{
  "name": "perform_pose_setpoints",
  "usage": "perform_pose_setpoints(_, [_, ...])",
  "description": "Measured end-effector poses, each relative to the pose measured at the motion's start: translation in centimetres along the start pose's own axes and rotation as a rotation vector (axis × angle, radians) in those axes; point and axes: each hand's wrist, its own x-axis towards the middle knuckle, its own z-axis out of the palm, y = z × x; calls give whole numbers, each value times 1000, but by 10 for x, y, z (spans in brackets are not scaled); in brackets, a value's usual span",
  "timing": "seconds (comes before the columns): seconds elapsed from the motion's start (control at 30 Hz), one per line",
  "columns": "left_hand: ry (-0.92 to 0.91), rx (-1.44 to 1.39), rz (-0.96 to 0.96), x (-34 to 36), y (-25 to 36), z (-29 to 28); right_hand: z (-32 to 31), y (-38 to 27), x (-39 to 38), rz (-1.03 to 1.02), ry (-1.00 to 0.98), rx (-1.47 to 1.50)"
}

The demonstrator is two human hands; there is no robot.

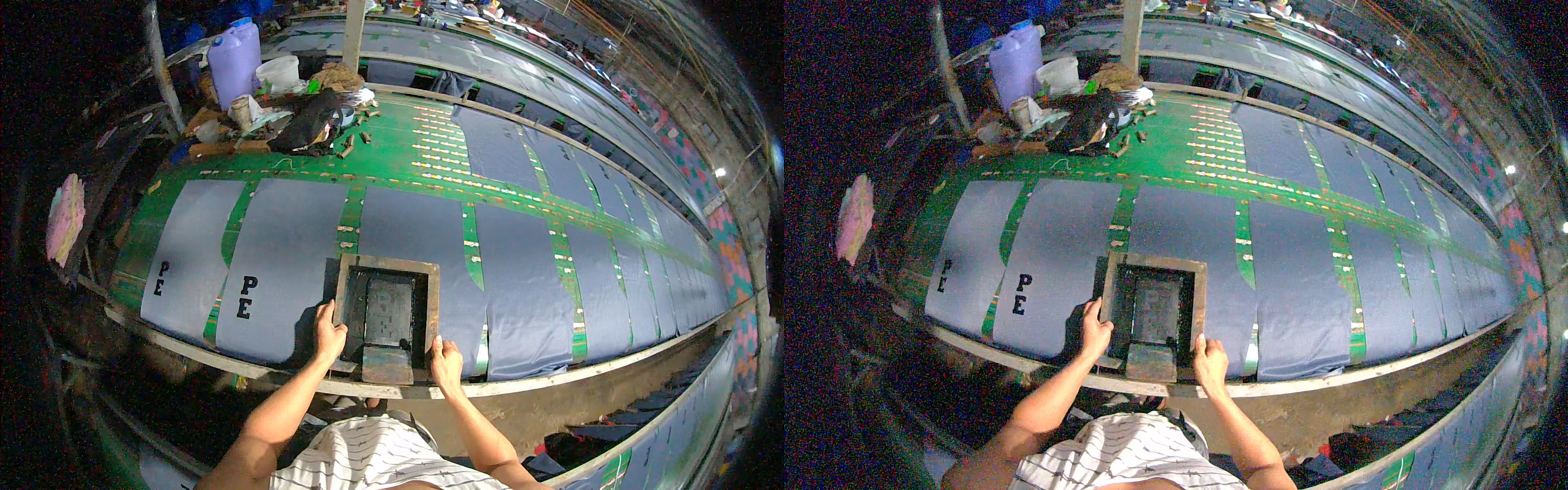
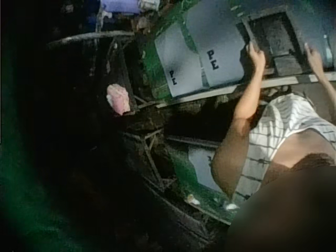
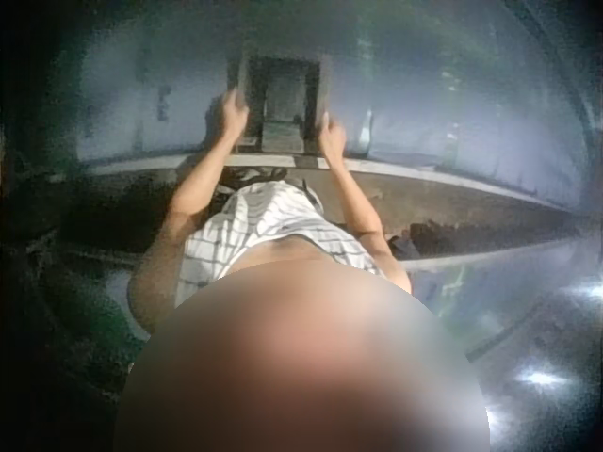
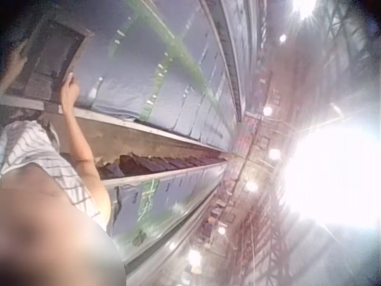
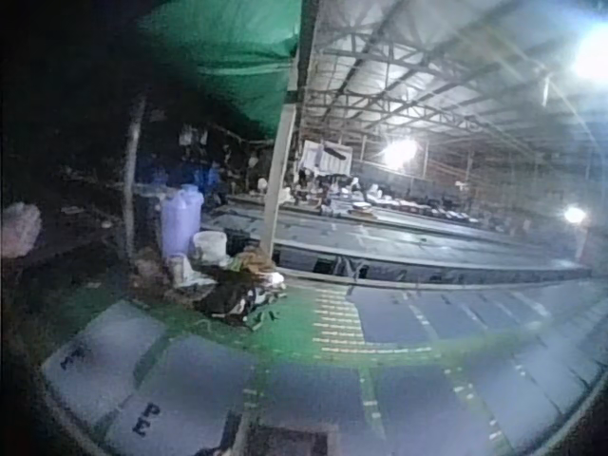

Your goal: The person uses a squeegee to press ink through a screen-printing frame onto gray fabric panels laid on a green table. They repeatedly reposition the frame and pull the squeegee across to transfer the design, occasionally lifting the frame to check the print.

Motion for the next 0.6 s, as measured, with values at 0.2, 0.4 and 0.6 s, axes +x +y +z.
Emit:
perform_pose_setpoints(0.2, [-15, 39, -74, 1, 13, -1, -4, 1, 1, 11, 5, 3])
perform_pose_setpoints(0.4, [-37, 82, -62, 5, 10, -3, -4, 0, 1, 54, -27, 44])
perform_pose_setpoints(0.6, [-41, 129, -49, 5, 10, -3, -8, -4, -1, -126, 82, 13])
